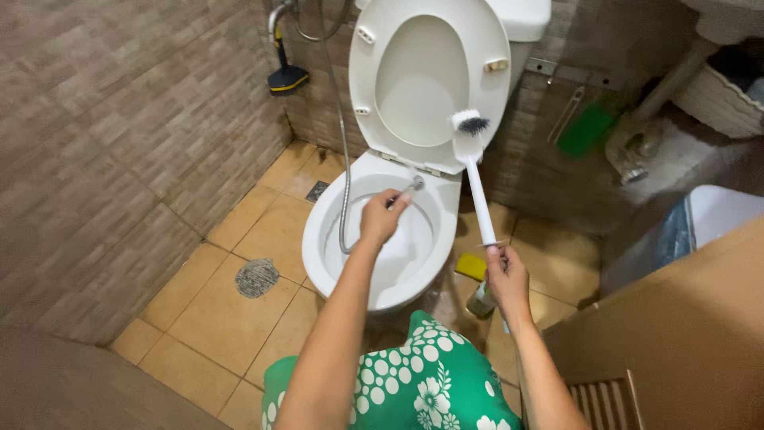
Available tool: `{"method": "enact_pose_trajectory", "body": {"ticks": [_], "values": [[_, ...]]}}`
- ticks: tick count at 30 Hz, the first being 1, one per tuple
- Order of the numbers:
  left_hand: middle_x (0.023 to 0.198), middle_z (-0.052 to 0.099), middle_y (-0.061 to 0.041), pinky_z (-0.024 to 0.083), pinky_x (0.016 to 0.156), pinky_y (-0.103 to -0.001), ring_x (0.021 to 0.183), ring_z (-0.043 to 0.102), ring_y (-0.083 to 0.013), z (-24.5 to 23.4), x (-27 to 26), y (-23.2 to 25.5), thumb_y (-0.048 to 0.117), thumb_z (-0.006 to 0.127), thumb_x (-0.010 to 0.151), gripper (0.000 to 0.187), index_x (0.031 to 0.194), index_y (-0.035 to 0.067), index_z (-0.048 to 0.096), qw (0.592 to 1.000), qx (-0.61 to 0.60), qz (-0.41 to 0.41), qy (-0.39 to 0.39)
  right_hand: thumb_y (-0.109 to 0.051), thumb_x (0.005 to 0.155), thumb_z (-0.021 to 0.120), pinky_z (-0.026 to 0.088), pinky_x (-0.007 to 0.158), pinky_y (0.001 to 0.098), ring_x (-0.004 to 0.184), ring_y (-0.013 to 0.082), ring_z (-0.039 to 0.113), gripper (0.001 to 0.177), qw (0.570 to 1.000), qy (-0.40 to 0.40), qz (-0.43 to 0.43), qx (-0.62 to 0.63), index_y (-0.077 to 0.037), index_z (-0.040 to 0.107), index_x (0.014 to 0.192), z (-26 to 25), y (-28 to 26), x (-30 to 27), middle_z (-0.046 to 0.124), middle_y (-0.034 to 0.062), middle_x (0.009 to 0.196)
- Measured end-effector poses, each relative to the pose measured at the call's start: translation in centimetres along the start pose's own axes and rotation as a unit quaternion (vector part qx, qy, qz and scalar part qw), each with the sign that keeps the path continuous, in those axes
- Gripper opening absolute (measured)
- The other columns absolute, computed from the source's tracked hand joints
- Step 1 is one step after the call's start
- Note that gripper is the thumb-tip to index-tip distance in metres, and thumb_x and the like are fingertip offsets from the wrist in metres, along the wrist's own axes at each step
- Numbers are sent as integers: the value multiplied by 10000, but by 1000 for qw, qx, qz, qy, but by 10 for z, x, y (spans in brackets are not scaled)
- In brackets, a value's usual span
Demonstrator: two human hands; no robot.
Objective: The person scrubs the toilet bowl and seat with a toilet brush while rinsing with a handheld bidet sprayer. They then rinse the brush and the floor area around the toilet, and finally rinse their hands.
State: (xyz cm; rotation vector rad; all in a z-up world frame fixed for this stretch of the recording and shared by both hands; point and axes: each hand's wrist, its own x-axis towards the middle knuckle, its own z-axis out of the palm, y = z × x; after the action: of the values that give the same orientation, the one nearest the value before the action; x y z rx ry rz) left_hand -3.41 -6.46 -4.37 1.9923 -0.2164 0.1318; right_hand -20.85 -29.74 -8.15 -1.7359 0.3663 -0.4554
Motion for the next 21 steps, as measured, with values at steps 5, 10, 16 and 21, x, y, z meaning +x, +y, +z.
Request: {"method": "enact_pose_trajectory", "body": {"ticks": [5, 10, 16, 21], "values": [[859, 754, -106, 546, 747, -377, 784, 712, -252, 38, -23, 27, 472, 710, 878, 397, 1080, 136, 774, 997, -9, -37, -69, -376, 1033, 581, 342, 450, 270, 500, 84, 431, 346, 1000, 26, 7, -6, -66, 551, 881, -7, -10, 4, 500, -19, 607], [796, 724, -101, 524, 708, -390, 722, 671, -242, 49, -40, 53, 465, 702, 882, 394, 1099, 143, 767, 990, 0, -90, -110, -379, 1043, 580, 344, 440, 265, 498, 75, 425, 359, 999, 35, -14, 1, -70, 540, 866, -10, -13, 4, 495, -20, 596], [822, 732, -76, 527, 731, -386, 763, 678, -244, 58, -44, 65, 439, 725, 867, 357, 1084, 160, 776, 993, -17, -60, -104, -395, 1028, 585, 348, 439, 256, 496, 62, 436, 345, 999, 32, -3, 21, -90, 560, 869, -14, -8, 2, 510, -36, 607], [863, 748, -90, 528, 765, -419, 829, 699, -298, 68, -48, 75, 473, 712, 874, 340, 1092, 219, 769, 990, 70, -52, -112, -388, 1026, 580, 338, 417, 250, 467, 66, 433, 338, 998, 37, 14, 44, -91, 541, 871, -16, -9, 3, 510, -31, 600]]}}
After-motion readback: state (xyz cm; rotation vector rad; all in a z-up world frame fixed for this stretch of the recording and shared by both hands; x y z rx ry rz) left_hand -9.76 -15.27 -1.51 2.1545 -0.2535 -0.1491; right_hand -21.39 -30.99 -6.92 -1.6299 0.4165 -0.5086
